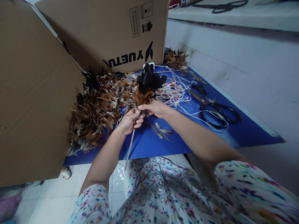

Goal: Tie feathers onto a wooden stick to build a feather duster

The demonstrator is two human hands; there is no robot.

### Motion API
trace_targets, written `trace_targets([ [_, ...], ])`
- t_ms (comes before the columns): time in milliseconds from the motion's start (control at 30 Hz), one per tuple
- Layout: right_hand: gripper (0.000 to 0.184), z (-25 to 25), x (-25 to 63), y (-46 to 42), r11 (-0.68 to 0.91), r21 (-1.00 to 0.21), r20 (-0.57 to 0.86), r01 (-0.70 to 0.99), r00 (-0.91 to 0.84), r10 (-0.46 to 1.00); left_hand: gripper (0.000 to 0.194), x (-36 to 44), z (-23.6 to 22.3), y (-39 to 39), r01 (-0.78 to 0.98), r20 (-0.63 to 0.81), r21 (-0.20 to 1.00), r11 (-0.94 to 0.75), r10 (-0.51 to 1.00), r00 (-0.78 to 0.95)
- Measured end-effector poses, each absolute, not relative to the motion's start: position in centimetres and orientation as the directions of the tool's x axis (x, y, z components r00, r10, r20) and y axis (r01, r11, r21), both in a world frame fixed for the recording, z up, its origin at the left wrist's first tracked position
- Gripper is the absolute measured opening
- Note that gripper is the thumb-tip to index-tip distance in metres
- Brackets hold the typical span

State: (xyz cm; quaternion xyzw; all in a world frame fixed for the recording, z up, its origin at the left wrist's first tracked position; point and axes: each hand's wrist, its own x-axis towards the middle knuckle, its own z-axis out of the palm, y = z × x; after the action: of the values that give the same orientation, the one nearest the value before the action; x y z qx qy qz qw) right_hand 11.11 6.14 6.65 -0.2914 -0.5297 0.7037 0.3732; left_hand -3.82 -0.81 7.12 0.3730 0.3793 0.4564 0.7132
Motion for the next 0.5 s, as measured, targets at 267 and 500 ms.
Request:
trace_targets([
  [267,0.024,6.68,10.82,6.12,-0.129,-0.976,-0.022,-0.173,-0.514,0.857,0.027,-2.94,6.98,-0.93,-0.163,-0.151,0.971,0.172,0.979,0.137],
  [500,0.024,7.07,10.45,5.55,-0.128,-0.989,-0.081,-0.072,-0.458,0.885,0.027,-2.99,6.45,-1.08,0.040,-0.138,0.990,0.134,0.983,0.119],
])
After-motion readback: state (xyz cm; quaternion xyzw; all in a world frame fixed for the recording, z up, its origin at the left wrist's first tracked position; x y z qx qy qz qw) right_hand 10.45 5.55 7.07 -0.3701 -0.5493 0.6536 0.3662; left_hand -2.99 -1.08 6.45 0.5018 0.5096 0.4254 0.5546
